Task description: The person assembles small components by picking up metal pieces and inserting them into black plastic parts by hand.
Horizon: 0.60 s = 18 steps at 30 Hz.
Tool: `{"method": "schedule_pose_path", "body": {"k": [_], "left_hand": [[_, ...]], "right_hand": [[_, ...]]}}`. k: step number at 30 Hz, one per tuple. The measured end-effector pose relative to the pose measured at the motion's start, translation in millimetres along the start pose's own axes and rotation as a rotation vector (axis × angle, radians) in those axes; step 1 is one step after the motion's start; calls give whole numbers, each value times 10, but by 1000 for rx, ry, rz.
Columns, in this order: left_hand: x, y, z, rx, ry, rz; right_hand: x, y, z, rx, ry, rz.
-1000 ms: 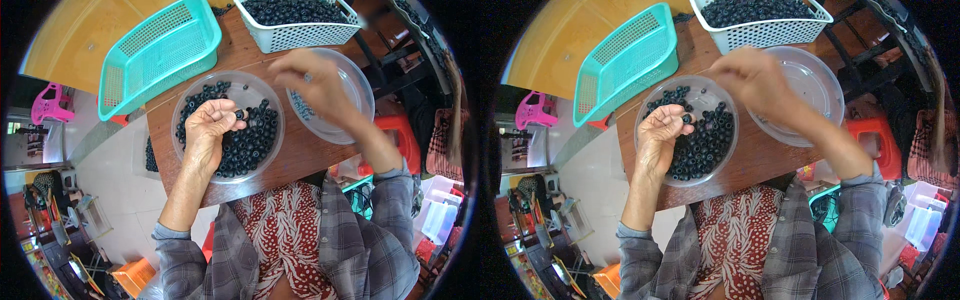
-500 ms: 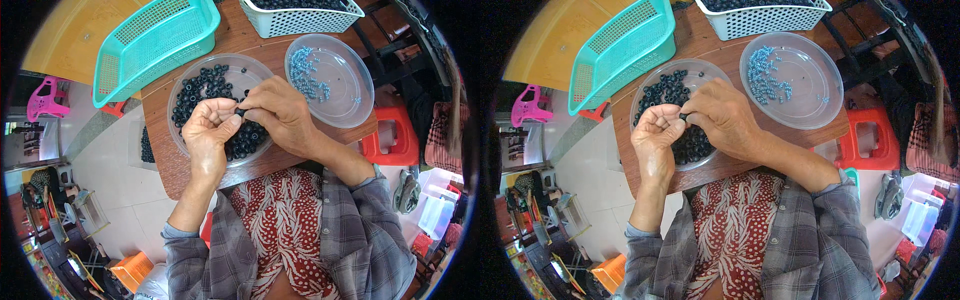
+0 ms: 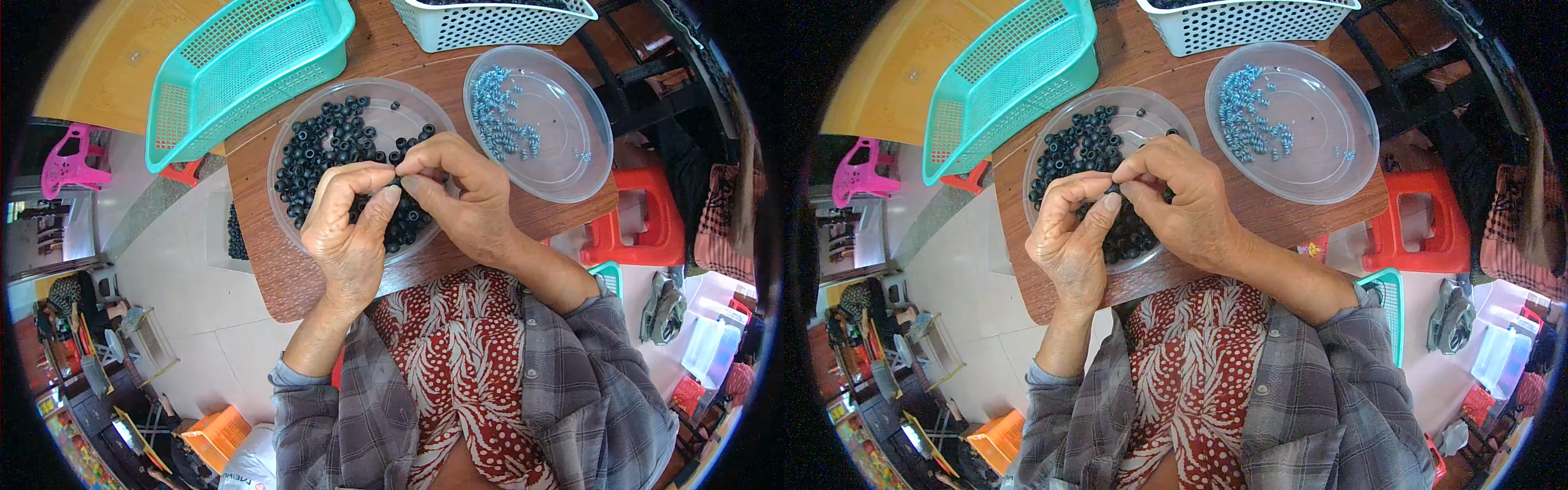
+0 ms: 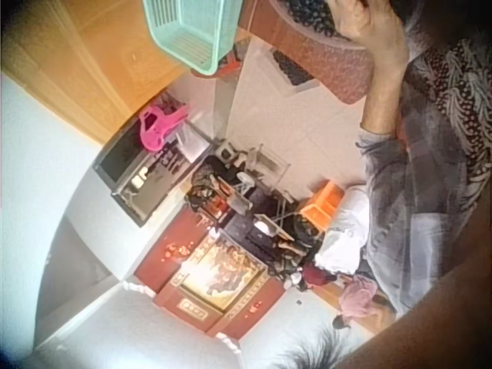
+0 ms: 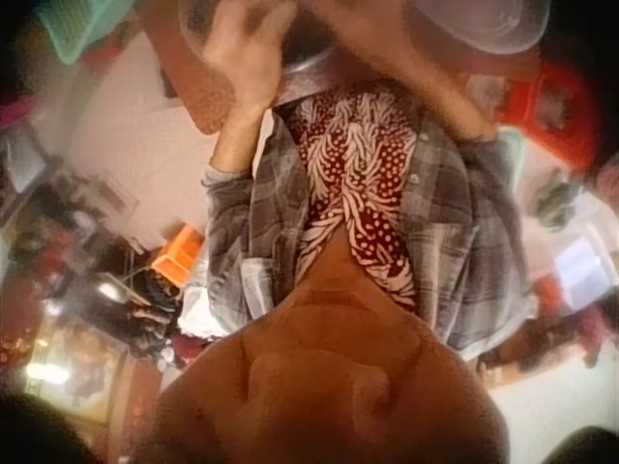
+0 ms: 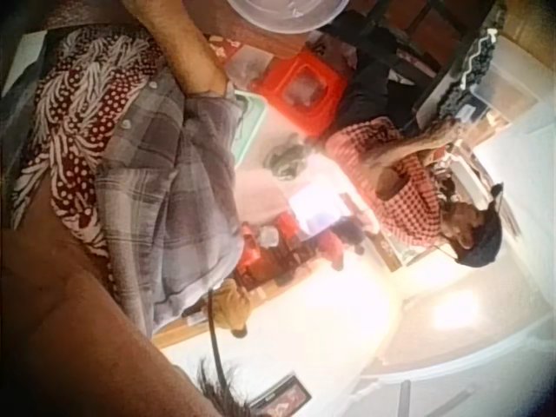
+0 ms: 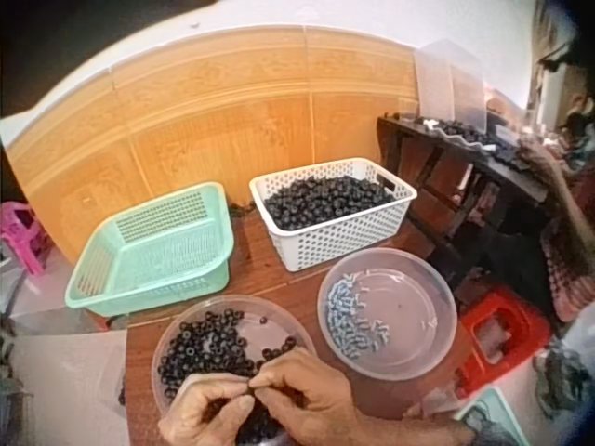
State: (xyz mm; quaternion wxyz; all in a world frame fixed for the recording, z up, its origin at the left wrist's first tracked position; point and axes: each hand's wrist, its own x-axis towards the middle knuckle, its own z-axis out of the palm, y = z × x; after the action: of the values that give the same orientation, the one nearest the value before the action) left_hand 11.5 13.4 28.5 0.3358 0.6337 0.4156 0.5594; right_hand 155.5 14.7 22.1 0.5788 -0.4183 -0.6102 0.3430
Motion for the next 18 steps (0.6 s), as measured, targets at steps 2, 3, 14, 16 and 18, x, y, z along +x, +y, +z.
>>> {"method": "schedule_pose_path", "body": {"k": [2, 3, 14, 16, 18], "left_hand": [[-4, 8, -9, 107, -13, 76], [-9, 2, -12, 108, -14, 75], [-44, -33, 4, 23, -28, -32], [-48, -36, 8, 51, -32, -14], [-45, -40, 10, 81, -34, 6]], "right_hand": [[-3, 18, -6, -80, -4, -86], [-9, 31, -8, -80, -4, -84], [-51, 26, -44, -79, -7, 55], [-58, 31, -54, -86, -4, 74], [-57, 23, -58, -90, -3, 92]]}}
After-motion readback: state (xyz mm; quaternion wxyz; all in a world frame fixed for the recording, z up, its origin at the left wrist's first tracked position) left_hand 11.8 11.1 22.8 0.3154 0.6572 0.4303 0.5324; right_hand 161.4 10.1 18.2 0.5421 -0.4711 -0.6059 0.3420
